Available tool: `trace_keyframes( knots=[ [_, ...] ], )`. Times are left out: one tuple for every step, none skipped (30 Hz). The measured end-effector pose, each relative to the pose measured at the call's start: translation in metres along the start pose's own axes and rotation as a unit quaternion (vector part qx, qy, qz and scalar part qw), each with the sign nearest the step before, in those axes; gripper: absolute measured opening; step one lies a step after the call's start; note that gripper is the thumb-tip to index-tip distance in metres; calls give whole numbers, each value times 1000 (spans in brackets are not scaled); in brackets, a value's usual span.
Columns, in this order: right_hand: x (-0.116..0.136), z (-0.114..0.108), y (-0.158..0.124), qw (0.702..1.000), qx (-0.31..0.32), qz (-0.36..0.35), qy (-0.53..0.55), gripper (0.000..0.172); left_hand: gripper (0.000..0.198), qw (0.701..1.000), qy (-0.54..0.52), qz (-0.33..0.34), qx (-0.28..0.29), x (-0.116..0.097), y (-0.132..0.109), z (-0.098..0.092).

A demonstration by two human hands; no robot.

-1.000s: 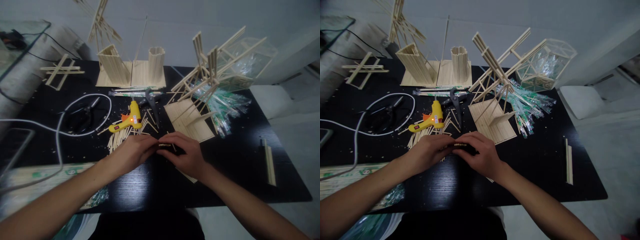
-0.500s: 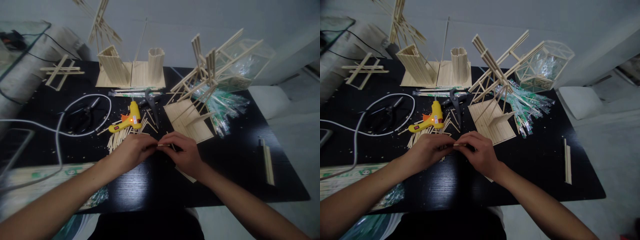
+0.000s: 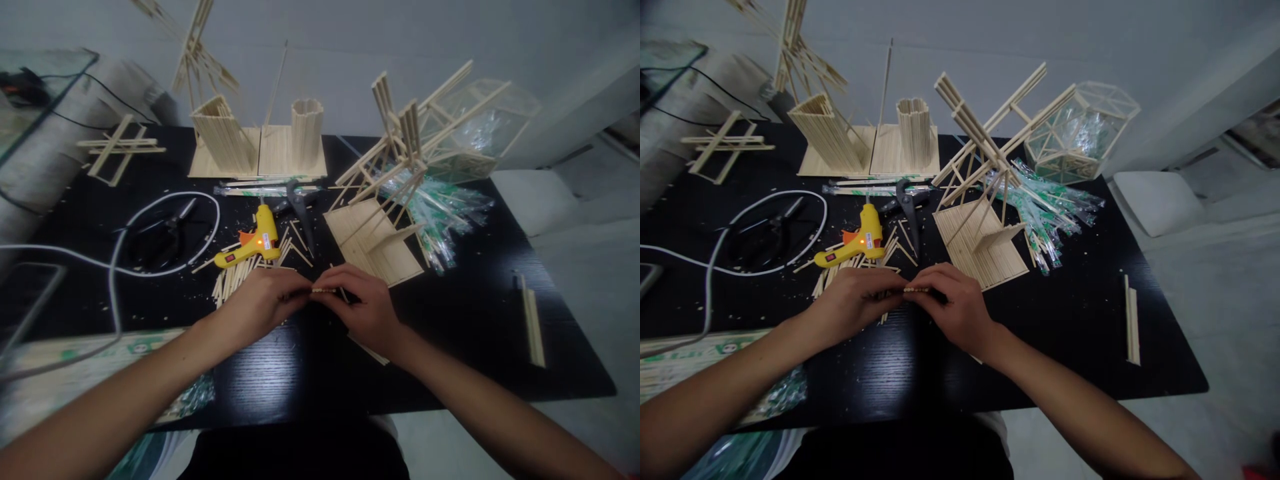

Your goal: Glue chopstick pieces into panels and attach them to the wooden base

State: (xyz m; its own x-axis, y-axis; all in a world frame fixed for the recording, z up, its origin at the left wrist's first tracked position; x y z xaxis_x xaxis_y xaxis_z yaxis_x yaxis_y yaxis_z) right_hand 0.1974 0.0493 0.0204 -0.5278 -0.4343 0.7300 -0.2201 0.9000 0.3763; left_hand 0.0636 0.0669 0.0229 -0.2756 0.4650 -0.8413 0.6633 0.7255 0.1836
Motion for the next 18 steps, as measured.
trace_keyframes(
  knots=[
    [0, 0, 0, 1000, -1, 0, -1, 5, 13, 1000, 2, 3, -1, 0, 0, 0],
    [0, 0, -1, 1000, -2, -1, -3, 6, 13, 1000, 4, 7, -1, 0, -1, 0],
    [0, -1, -1, 1000, -1, -2, -4, 7, 12, 1000, 4, 12, -2, -1, -1, 0],
    [0, -1, -2, 1000, 0, -3, -4, 9, 12, 1000, 2, 17, -2, -2, -1, 0],
    [0, 0, -2, 1000, 3, -3, -3, 11, 11, 1000, 1, 21, -2, -3, -1, 0],
    [0, 0, -2, 1000, 5, -3, -2, 14, 11, 1000, 0, 24, -1, -3, -1, 0],
    [-1, 0, -2, 1000, 7, -1, -3, 18, 12, 1000, 0, 25, -1, -4, -1, 0],
    [-2, -1, -2, 1000, 7, 2, -9, 23, 12, 1000, 0, 25, -2, -4, -1, -1],
    [-3, -1, -2, 1000, 7, 7, -17, 26, 11, 1000, 1, 24, -2, -4, -1, -1],
    [-4, -1, -2, 1000, 8, 14, -24, 28, 11, 1000, 1, 24, -4, -4, -1, -1],
    [-6, -2, -2, 999, 9, 20, -30, 27, 10, 1000, 0, 23, -4, -4, -1, -1],
    [-7, -1, -1, 999, 14, 25, -31, 24, 10, 1000, 1, 23, -5, -4, -1, -1],
    [-7, -1, -1, 999, 19, 26, -30, 20, 10, 1000, 2, 22, -6, -4, -1, -1],
    [-7, -1, 0, 999, 23, 24, -27, 16, 10, 1000, 3, 21, -6, -3, -1, -1],
    [-6, -1, 0, 999, 27, 20, -24, 12, 11, 1000, 5, 20, -6, -3, -1, -1],
    [-6, -1, 1, 999, 30, 16, -22, 10, 11, 1000, 6, 20, -7, -3, 0, -1],
    [-5, -1, 1, 999, 31, 13, -22, 9, 11, 1000, 7, 20, -6, -3, 0, -1],
    [-5, -2, 1, 999, 32, 12, -22, 8, 11, 1000, 8, 20, -7, -3, 0, -1]
  ],
)
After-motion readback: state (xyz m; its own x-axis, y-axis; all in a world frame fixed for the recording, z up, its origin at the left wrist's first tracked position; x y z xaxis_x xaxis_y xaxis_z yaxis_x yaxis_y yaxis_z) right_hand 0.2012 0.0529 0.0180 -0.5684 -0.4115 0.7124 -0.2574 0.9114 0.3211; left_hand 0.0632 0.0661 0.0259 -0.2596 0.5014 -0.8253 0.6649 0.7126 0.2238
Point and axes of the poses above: each hand's wrist, its own y-axis towards the middle knuckle, its own z-axis out of the palm, x = y × z, the point moved 9 cm from there along y, towards the middle knuckle, and after that the axes turned 15 degrees about -y, right-handed, at the moved point
